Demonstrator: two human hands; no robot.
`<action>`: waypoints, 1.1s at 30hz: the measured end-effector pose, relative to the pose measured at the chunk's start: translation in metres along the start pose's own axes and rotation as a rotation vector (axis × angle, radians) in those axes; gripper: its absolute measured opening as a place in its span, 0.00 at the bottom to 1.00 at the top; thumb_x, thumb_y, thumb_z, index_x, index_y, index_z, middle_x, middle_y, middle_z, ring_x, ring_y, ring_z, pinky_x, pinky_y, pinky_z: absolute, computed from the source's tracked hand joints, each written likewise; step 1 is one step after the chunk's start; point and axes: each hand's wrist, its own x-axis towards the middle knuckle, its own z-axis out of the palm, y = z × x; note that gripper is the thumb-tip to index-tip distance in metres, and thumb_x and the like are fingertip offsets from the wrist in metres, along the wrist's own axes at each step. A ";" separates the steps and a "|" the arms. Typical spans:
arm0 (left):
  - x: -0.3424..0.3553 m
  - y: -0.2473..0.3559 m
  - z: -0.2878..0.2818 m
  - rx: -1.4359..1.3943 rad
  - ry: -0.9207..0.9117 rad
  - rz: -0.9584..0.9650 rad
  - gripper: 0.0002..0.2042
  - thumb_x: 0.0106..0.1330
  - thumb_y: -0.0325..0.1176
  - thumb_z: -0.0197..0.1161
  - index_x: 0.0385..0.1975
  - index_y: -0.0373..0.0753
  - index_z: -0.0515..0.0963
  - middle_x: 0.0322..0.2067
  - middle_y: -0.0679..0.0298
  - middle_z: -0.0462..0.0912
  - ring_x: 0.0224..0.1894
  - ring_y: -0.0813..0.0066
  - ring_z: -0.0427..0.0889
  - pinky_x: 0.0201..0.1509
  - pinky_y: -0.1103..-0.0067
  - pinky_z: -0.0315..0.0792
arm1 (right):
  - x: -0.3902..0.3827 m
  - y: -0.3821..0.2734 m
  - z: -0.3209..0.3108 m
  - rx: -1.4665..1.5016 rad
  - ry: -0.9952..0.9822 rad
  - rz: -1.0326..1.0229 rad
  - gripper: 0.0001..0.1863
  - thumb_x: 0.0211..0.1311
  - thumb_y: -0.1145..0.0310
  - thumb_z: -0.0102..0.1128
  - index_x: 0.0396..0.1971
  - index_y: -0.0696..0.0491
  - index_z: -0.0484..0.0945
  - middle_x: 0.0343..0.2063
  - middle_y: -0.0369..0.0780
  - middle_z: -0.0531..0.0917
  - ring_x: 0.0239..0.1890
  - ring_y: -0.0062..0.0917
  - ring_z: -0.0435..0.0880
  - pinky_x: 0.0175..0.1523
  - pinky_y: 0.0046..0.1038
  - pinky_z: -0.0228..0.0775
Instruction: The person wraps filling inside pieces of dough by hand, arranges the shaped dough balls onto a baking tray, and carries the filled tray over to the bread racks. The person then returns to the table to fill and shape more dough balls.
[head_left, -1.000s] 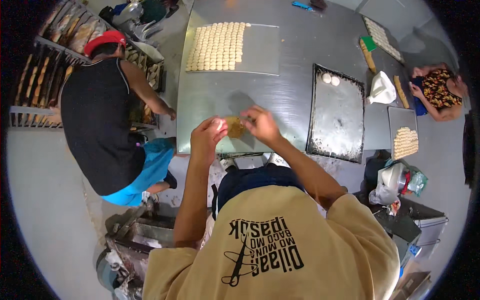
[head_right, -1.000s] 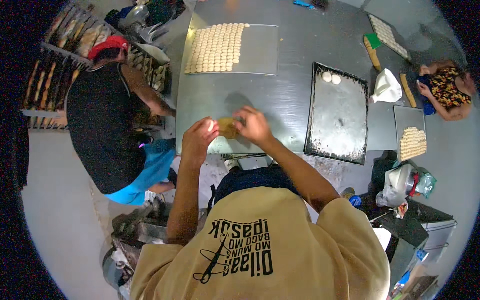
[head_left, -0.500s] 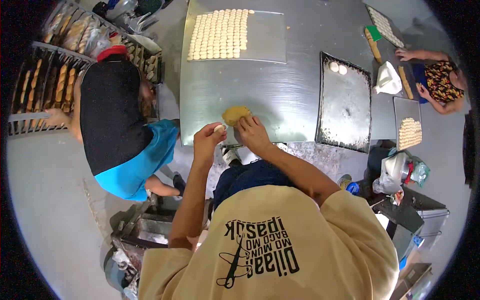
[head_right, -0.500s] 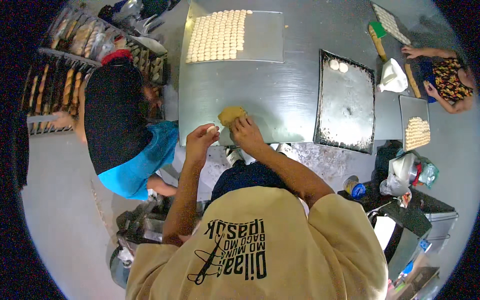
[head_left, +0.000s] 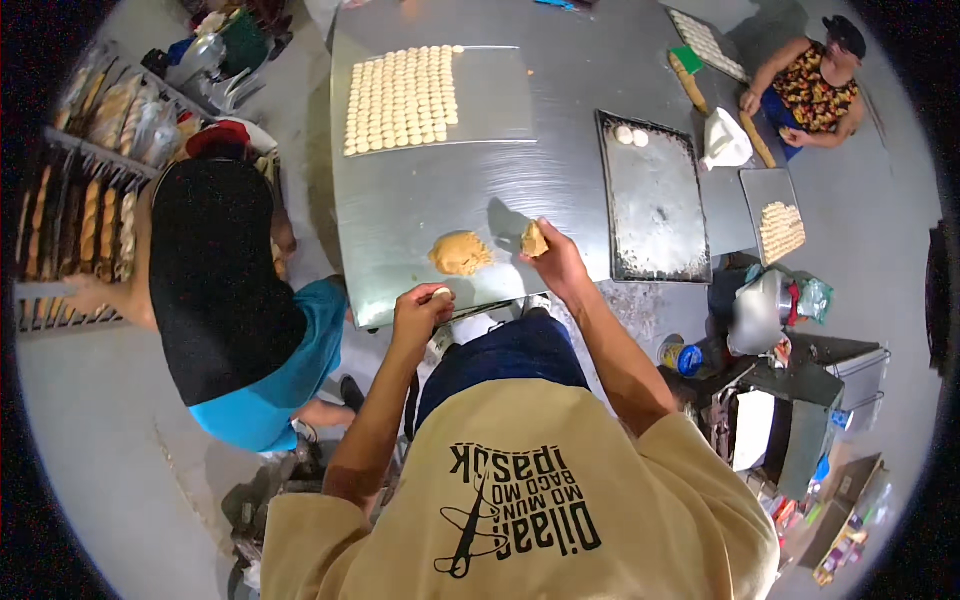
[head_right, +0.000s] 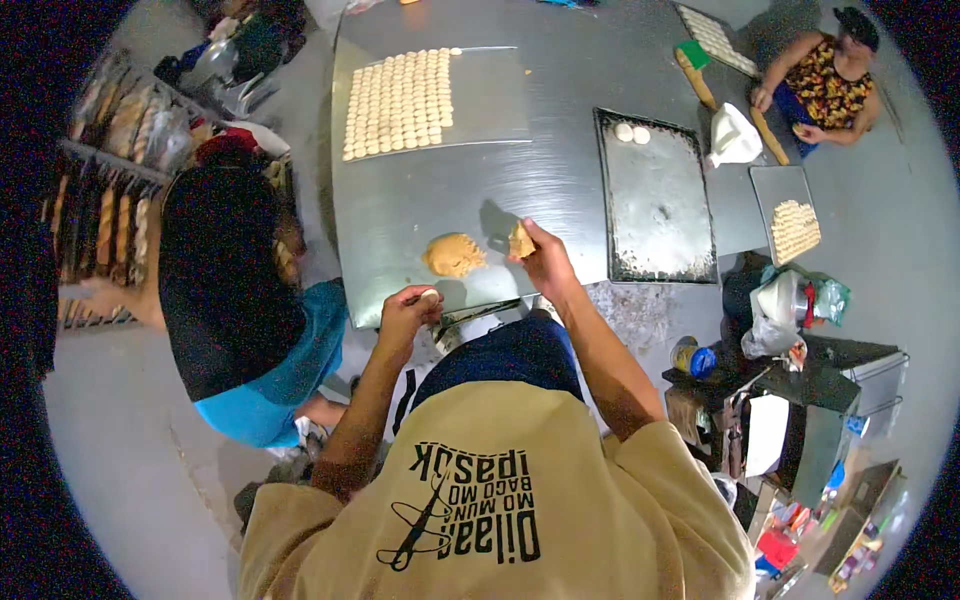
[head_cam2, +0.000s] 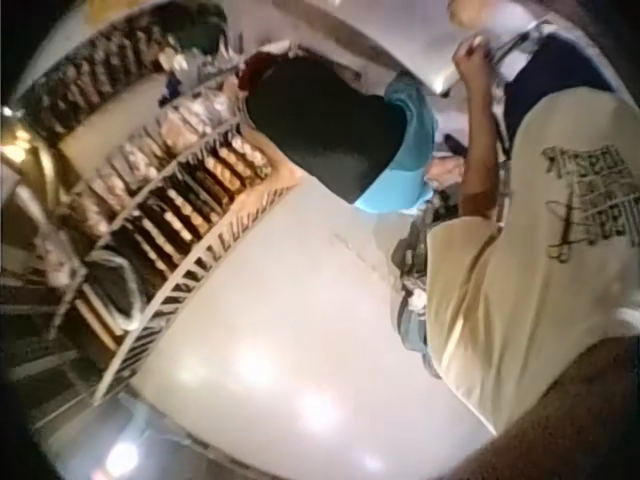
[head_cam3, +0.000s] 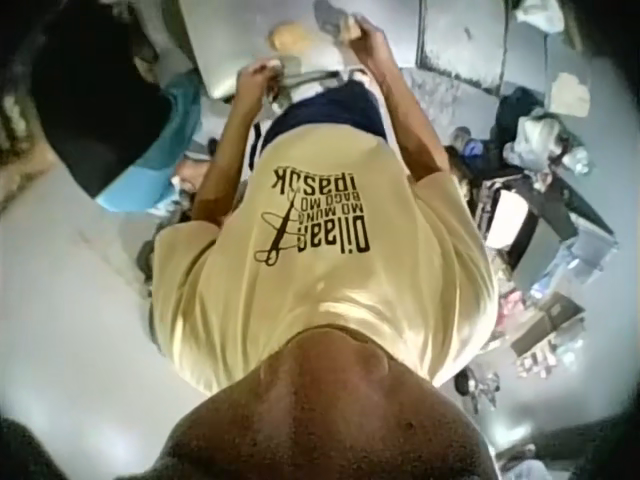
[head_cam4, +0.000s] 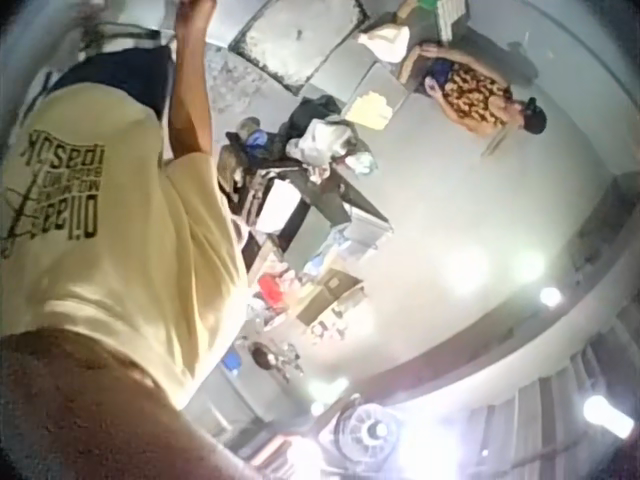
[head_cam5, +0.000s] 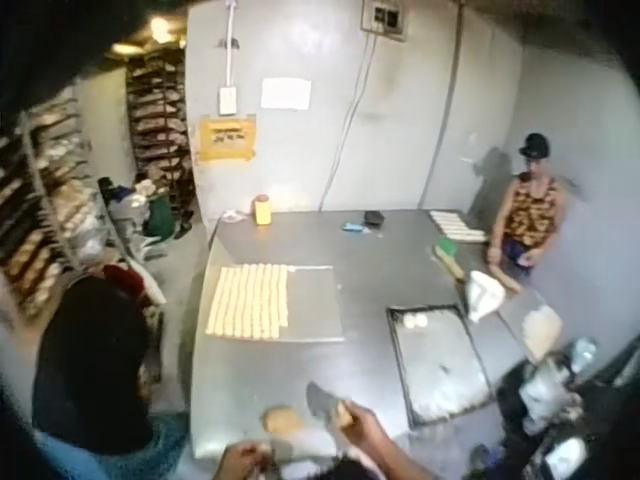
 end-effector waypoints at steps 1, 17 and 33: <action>0.001 0.001 0.009 -0.005 0.004 -0.009 0.11 0.74 0.26 0.69 0.52 0.30 0.85 0.42 0.59 0.91 0.40 0.74 0.89 0.46 0.78 0.85 | 0.004 -0.004 0.003 0.001 0.006 -0.004 0.15 0.72 0.61 0.71 0.49 0.55 0.84 0.43 0.37 0.87 0.45 0.26 0.85 0.54 0.42 0.84; 0.027 0.006 0.130 -0.057 0.282 -0.025 0.12 0.76 0.30 0.69 0.53 0.30 0.85 0.42 0.59 0.90 0.43 0.72 0.89 0.49 0.75 0.86 | 0.099 -0.105 -0.010 -0.169 -0.202 0.216 0.24 0.74 0.44 0.71 0.30 0.50 0.79 0.21 0.33 0.77 0.23 0.22 0.78 0.28 0.24 0.67; 0.060 0.075 0.180 0.162 0.045 0.078 0.13 0.73 0.33 0.70 0.52 0.33 0.88 0.45 0.60 0.91 0.44 0.71 0.90 0.49 0.74 0.85 | 0.095 -0.118 -0.049 0.219 -0.217 0.279 0.21 0.81 0.51 0.62 0.62 0.49 0.81 0.49 0.38 0.91 0.50 0.32 0.90 0.54 0.38 0.83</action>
